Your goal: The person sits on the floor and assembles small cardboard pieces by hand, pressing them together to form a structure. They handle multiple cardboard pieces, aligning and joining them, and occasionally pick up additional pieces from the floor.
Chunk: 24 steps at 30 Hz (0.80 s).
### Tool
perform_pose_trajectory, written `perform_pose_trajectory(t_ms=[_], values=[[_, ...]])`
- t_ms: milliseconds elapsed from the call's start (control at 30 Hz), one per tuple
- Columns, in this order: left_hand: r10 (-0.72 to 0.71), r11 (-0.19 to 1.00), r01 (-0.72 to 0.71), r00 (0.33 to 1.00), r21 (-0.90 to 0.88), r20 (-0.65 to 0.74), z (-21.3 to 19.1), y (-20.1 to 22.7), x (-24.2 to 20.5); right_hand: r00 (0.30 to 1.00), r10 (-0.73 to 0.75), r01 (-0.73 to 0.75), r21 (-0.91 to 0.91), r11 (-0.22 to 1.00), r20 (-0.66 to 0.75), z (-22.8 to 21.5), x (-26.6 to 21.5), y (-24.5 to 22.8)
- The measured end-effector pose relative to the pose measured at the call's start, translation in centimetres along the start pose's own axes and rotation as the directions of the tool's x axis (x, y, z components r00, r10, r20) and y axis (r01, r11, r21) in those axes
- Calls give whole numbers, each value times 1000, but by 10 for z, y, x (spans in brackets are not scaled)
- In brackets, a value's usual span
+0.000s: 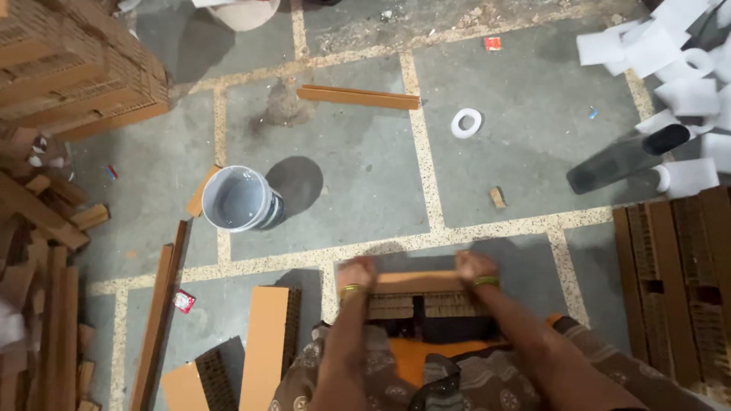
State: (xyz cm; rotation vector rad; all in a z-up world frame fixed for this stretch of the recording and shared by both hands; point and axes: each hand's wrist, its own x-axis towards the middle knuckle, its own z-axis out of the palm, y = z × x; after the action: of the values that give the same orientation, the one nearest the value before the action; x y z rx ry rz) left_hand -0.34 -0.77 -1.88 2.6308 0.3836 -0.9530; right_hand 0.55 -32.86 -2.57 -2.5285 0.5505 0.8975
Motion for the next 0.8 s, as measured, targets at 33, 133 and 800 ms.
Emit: perform_pose_trajectory(t_ms=[33,133,800], values=[[-190,964,202,978,-171,83,-9,-18,1,991,-78,72,-52,996,-112,-7,-2,15],[-198,972,115,875,-207,-442,-7,-39,10,921,-187,168,-83,982,-341,-11,-2,36],[-27,999,40,889,19,-456,-20,-24,-1,794,-366,299,-213,930,-486,-11,-12,33]])
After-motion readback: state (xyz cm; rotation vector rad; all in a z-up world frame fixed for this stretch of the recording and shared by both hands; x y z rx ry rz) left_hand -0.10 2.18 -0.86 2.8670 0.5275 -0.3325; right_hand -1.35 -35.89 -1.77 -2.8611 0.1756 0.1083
